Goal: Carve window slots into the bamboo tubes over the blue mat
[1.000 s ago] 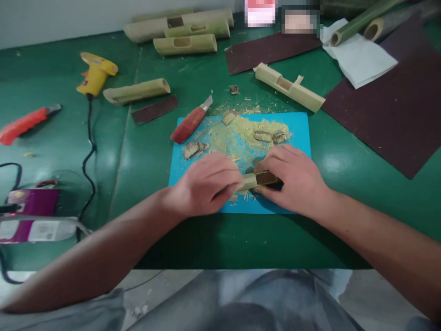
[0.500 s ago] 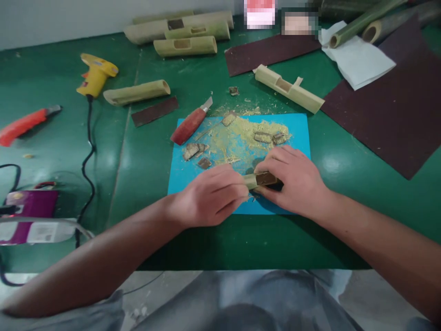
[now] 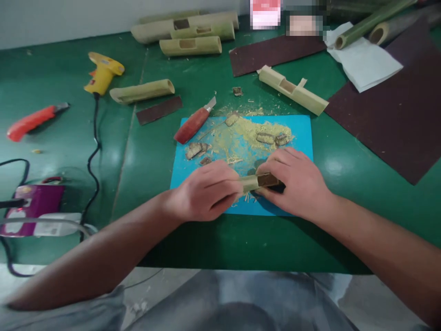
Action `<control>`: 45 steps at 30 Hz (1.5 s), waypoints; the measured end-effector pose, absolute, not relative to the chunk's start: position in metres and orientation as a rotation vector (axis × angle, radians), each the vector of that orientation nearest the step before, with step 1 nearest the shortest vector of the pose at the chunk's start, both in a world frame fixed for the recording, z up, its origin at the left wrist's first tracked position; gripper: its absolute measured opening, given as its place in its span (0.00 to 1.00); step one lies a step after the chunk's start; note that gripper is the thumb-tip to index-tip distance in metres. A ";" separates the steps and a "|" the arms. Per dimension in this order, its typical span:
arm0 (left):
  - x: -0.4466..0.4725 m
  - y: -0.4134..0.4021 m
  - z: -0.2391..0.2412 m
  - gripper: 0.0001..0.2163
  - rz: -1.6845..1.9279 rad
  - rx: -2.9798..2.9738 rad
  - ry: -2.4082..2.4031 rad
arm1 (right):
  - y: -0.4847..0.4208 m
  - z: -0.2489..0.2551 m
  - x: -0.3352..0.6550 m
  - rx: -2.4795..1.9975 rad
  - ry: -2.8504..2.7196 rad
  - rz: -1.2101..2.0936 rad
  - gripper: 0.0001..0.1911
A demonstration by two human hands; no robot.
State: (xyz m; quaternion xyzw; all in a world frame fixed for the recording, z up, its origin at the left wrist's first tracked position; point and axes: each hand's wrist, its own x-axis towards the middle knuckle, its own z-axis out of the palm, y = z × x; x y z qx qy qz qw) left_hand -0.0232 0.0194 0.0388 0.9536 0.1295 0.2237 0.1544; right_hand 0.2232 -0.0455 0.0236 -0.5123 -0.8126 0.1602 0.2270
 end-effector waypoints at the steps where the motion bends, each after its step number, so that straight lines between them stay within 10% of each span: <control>1: -0.024 0.020 0.039 0.05 0.652 2.733 0.395 | -0.045 0.023 0.224 -1.409 -2.235 0.427 0.10; 45: -0.012 0.026 0.038 0.07 0.624 2.686 0.512 | -0.039 0.023 0.236 -1.436 -2.199 0.390 0.10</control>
